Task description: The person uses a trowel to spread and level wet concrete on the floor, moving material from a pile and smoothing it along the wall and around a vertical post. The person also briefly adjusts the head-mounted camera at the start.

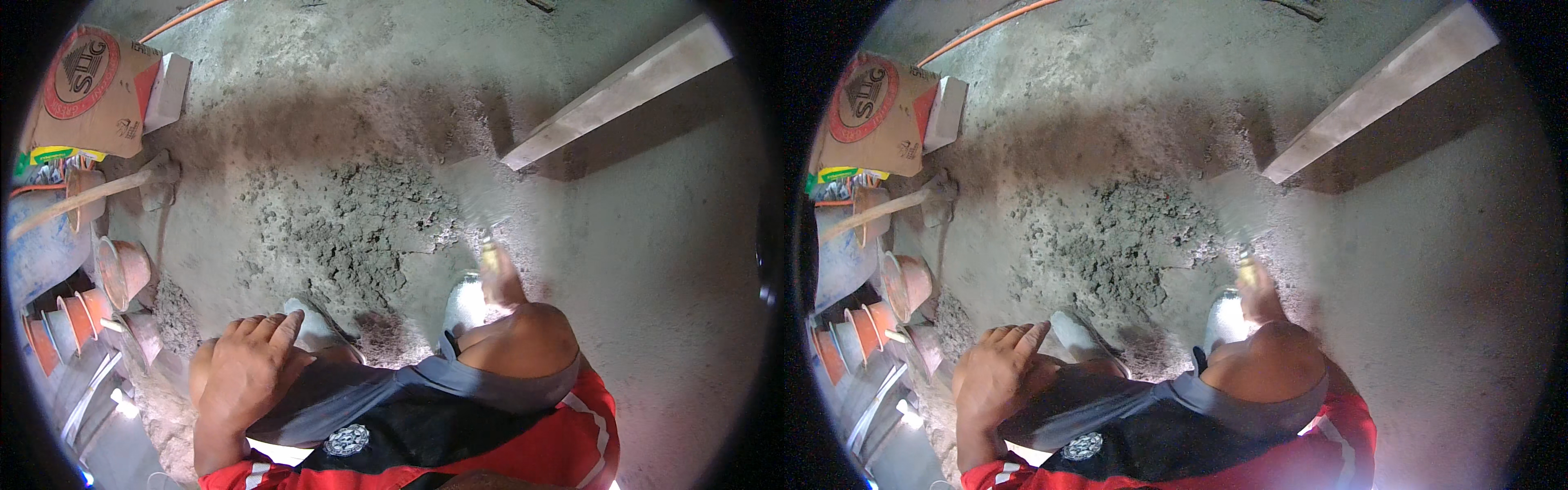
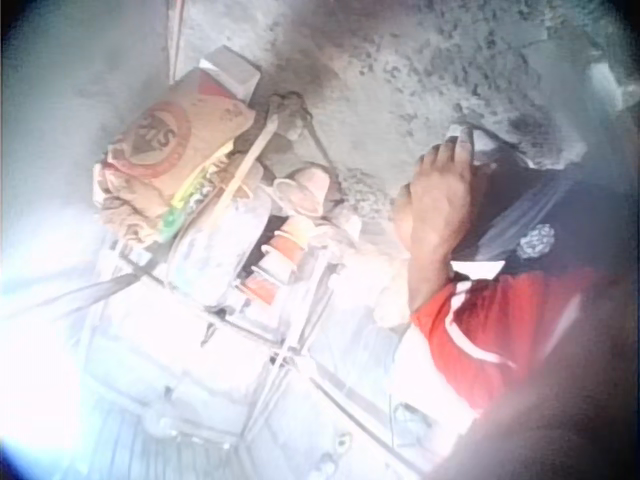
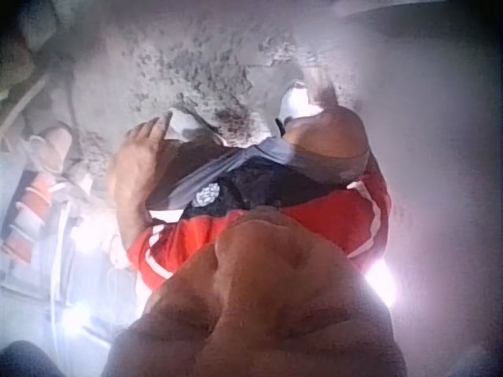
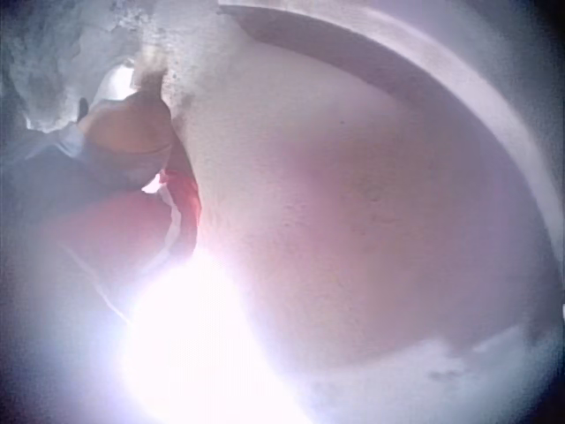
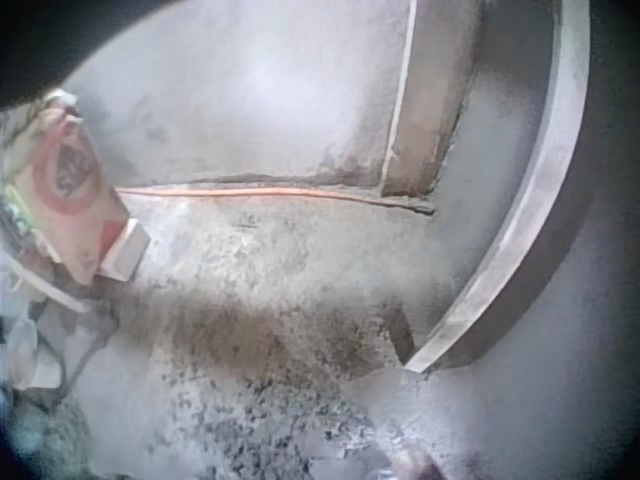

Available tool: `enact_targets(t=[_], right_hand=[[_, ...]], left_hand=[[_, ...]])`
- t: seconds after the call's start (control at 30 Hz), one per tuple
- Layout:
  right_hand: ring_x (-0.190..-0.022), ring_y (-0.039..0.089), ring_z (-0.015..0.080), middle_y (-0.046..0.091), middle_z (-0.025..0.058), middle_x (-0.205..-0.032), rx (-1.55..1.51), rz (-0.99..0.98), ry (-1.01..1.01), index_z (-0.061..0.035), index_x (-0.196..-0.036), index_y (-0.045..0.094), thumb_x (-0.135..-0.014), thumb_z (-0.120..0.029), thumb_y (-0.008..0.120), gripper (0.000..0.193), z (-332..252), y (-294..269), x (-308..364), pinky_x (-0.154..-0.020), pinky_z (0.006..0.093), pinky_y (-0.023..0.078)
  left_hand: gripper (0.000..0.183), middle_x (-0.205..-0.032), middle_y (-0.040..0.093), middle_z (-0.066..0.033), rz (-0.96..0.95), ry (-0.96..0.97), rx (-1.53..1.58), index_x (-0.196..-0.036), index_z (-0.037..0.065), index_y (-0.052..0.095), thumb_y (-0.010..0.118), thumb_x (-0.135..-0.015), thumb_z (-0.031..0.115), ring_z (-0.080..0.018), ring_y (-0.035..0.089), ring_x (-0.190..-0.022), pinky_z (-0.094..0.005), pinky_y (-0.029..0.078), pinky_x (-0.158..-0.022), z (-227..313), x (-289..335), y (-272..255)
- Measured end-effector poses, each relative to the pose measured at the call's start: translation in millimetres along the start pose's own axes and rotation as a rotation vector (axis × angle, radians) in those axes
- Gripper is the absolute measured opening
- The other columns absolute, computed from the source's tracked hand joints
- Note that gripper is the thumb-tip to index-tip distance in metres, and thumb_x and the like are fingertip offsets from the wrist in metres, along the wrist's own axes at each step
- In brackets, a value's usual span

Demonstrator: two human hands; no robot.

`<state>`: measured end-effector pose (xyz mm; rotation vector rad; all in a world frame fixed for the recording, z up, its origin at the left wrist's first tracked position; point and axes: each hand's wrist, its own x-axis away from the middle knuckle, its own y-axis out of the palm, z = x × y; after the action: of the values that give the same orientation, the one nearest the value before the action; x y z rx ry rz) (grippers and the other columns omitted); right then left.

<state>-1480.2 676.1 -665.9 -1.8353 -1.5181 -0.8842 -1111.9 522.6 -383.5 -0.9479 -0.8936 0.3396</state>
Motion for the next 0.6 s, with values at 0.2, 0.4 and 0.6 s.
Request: enact_targets(t=[0.2,0.4,0.6], right_hand=[[-0.117,0.064,0.0386,0.058,0.0262,-0.132,0.735,-0.266,-0.646,-0.0101,-0.163,0.020,-0.102,-0.021,0.057,0.072,-19,42,-17,-0.102,0.0430,0.053],[-0.113,0.066,0.0423,0.053,0.0304,-0.141,1.347,-0.463,-0.552,-0.0169,-0.162,0.026,-0.105,-0.033,0.053,0.065,-140,22,-39,-0.098,0.0495,0.056],[-0.137,0.053,0.0332,0.050,0.0212,-0.152,0.898,-0.096,-0.595,-0.0103,-0.157,0.039,-0.103,-0.015,0.059,0.058,-199,30,-102,-0.114,0.0377,0.042]], left_hand=[[0.055,-0.113,0.071,-0.0161,-0.012,0.008,0.002,-0.130,0.002,0.062,0.076,-0.085,0.031,-0.0336,0.066,-0.105,-0.0445,0.049,-0.094,8,-7,-6],[0.057,-0.117,0.069,-0.0176,-0.091,-0.231,0.201,-0.131,0.002,0.060,0.076,-0.085,0.031,-0.0354,0.065,-0.110,-0.0460,0.049,-0.096,17,56,12],[0.051,-0.119,0.068,-0.0197,-0.104,-0.363,0.449,-0.130,0.001,0.059,0.072,-0.089,0.027,-0.0375,0.064,-0.112,-0.0491,0.049,-0.096,26,128,62]])
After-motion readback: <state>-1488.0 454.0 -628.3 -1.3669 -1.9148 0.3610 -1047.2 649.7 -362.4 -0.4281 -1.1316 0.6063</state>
